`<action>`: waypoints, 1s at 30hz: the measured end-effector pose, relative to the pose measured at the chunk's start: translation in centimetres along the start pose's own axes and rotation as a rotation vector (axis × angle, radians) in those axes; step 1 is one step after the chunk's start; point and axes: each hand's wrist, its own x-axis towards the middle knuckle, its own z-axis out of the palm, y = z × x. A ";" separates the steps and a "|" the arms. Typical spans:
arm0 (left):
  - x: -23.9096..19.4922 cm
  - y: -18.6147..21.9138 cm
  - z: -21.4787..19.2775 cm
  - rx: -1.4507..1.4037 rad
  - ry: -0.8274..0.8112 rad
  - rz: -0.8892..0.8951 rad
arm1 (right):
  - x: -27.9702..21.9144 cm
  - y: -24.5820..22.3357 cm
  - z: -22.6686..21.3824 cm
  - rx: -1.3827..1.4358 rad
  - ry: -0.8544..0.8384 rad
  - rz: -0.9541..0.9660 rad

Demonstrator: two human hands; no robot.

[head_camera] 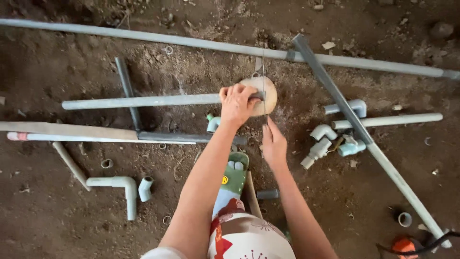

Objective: The person assembles two PVC pipes into a longer piece, then uses a hand saw to cut the pipe while resting it on a round wooden block. The person repeatedly saws through the pipe, adjusting grip and position as needed.

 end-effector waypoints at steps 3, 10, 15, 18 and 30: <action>-0.4 -0.2 0.8 -0.005 0.017 0.012 | -3.4 1.6 -0.6 -0.035 -0.018 0.119; 0.4 -1.0 2.6 0.014 0.040 0.042 | -2.2 0.9 -1.5 -0.013 -0.055 0.167; 0.3 -0.5 2.9 0.034 0.029 0.035 | 4.3 2.9 -0.1 -0.026 0.007 -0.041; 0.3 -0.2 2.9 0.044 0.054 0.040 | 4.2 2.9 0.1 0.003 0.032 -0.058; 0.3 -0.5 3.0 0.008 0.039 0.024 | -2.9 5.1 -1.6 -0.041 -0.063 0.173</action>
